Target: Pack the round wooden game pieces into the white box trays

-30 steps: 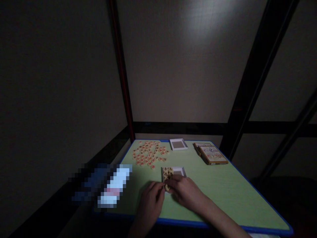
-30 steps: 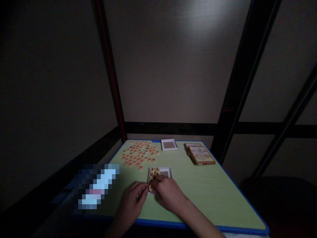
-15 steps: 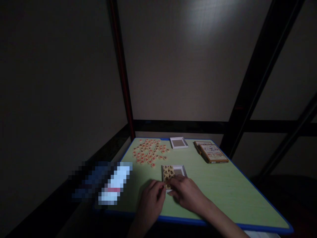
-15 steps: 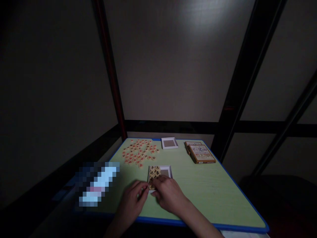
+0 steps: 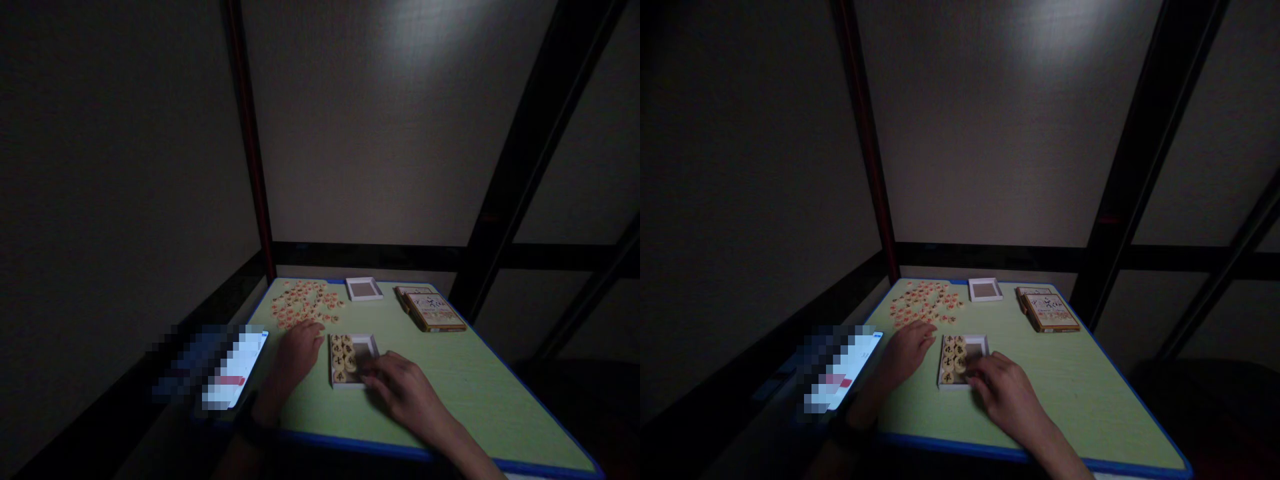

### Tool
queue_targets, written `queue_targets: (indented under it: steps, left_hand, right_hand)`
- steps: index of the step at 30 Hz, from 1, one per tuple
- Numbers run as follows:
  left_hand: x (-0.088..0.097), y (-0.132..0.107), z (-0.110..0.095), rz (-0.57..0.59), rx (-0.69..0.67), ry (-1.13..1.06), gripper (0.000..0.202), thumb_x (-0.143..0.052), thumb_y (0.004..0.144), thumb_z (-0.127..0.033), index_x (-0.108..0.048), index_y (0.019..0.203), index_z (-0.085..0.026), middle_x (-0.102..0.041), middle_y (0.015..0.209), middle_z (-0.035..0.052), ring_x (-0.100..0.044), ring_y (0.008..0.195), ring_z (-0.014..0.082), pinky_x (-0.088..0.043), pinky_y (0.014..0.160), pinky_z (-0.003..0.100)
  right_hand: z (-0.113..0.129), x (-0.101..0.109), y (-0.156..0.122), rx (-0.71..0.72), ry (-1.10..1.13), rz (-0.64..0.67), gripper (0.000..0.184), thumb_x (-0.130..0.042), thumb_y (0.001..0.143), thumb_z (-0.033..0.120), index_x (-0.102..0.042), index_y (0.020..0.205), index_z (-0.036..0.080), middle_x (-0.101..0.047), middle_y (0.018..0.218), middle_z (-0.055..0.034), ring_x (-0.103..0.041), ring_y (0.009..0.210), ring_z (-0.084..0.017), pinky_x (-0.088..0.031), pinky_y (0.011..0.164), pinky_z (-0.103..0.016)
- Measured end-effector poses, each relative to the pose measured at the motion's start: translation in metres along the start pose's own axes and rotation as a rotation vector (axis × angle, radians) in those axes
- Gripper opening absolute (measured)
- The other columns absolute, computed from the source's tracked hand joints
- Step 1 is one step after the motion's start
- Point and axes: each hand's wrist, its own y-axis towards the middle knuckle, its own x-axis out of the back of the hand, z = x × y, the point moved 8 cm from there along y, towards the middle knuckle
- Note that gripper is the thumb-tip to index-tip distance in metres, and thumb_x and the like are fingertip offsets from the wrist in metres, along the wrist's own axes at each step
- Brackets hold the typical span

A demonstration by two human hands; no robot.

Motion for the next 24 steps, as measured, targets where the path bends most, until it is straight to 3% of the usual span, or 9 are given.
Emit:
queue_targets:
  steps: [4,9,14,19,24]
  left_hand:
    - [-0.001,0.057,0.004,0.227,0.01,0.35,0.025,-0.05,0.093,-0.017,-0.069,0.111,-0.016,-0.067,0.121,0.0146,-0.062,0.116,0.0262,-0.05,0.098,0.037]
    - [-0.011,0.09,-0.001,0.321,0.033,0.397,0.026,-0.055,0.087,-0.01,-0.07,0.108,-0.013,-0.07,0.117,0.0182,-0.065,0.113,0.0296,-0.053,0.093,0.037]
    - [-0.016,0.093,0.0,0.34,0.028,0.389,0.028,-0.055,0.086,-0.008,-0.07,0.109,-0.011,-0.069,0.117,0.0215,-0.066,0.112,0.0311,-0.053,0.093,0.038]
    - [0.001,0.082,-0.003,0.259,-0.018,0.343,0.028,-0.049,0.091,-0.01,-0.065,0.114,-0.007,-0.066,0.12,0.0234,-0.062,0.116,0.03,-0.048,0.099,0.038]
    - [0.018,0.048,-0.025,0.132,-0.21,0.058,0.021,-0.049,0.096,-0.019,-0.063,0.112,-0.014,-0.068,0.112,0.0109,-0.062,0.107,0.0219,-0.046,0.098,0.033]
  right_hand:
    - [-0.009,0.009,-0.018,0.043,-0.009,-0.168,0.018,-0.051,0.097,0.022,-0.068,0.092,0.02,-0.072,0.079,-0.0053,-0.067,0.071,-0.017,-0.052,0.066,-0.027]
    - [-0.004,0.008,-0.024,0.112,-0.048,-0.246,0.017,-0.051,0.097,0.02,-0.067,0.092,0.02,-0.072,0.076,-0.0042,-0.066,0.067,-0.016,-0.051,0.063,-0.026]
    - [0.002,0.01,-0.023,0.136,-0.083,-0.267,0.018,-0.051,0.097,0.019,-0.067,0.09,0.02,-0.071,0.073,-0.004,-0.065,0.064,-0.016,-0.051,0.061,-0.026]
    - [-0.004,0.015,-0.025,0.098,-0.029,-0.291,0.02,-0.051,0.097,0.022,-0.07,0.093,0.02,-0.073,0.075,-0.0054,-0.067,0.066,-0.017,-0.053,0.062,-0.027]
    - [-0.029,0.015,-0.012,-0.2,0.251,-0.246,0.024,-0.055,0.094,0.036,-0.071,0.101,0.02,-0.078,0.091,-0.0081,-0.073,0.079,-0.021,-0.057,0.071,-0.029]
